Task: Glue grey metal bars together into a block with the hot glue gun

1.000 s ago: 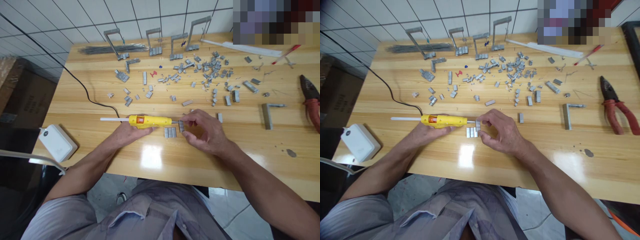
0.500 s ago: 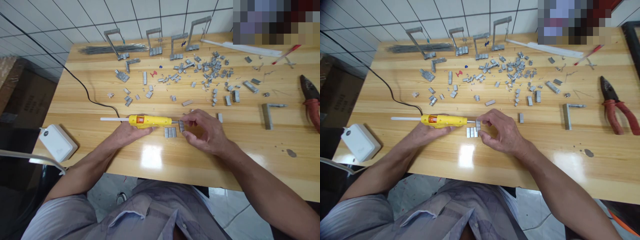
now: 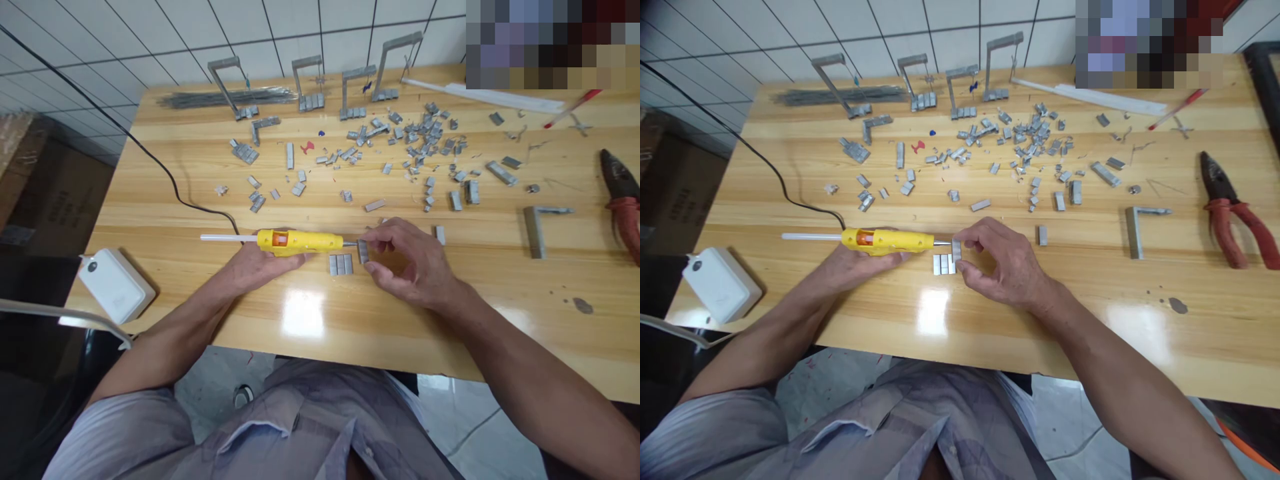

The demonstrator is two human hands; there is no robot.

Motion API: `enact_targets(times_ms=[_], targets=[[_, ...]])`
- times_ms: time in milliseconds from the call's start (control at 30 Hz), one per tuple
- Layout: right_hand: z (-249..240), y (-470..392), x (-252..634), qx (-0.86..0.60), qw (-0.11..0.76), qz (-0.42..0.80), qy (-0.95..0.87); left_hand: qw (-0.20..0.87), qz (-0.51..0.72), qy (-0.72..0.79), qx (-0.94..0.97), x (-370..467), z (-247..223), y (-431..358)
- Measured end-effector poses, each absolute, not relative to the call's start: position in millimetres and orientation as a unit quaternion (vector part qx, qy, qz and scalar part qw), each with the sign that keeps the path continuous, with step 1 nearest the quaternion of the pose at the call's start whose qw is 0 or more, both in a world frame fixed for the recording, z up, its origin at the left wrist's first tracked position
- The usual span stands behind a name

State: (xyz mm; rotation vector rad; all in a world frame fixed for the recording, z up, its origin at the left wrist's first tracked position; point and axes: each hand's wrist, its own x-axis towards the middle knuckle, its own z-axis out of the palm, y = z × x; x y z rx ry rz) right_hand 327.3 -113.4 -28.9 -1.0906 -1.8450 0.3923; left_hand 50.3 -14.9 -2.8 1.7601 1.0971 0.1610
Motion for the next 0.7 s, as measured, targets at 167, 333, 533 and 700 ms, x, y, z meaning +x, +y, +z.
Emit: enact_targets(times_ms=[167,333,533,700], targets=[[-28.6,-113.6,327.2,-0.445,0.462,0.163,-0.75,0.499,0.07,0.453,0.735,48.2,-6.7,-13.8],[-27.9,-113.8,327.4,-0.45,0.456,0.161,-0.751,0.494,0.076,0.457,0.736,44.8,-12.3,-12.1],[-28.5,-113.6,327.8,-0.452,0.458,0.163,-0.748,0.506,0.077,0.463,0.724,47.3,-7.5,-13.9],[-29.8,-113.6,328.0,-0.452,0.454,0.159,-0.751,0.519,0.081,0.458,0.718,50.6,-3.9,-15.2]])
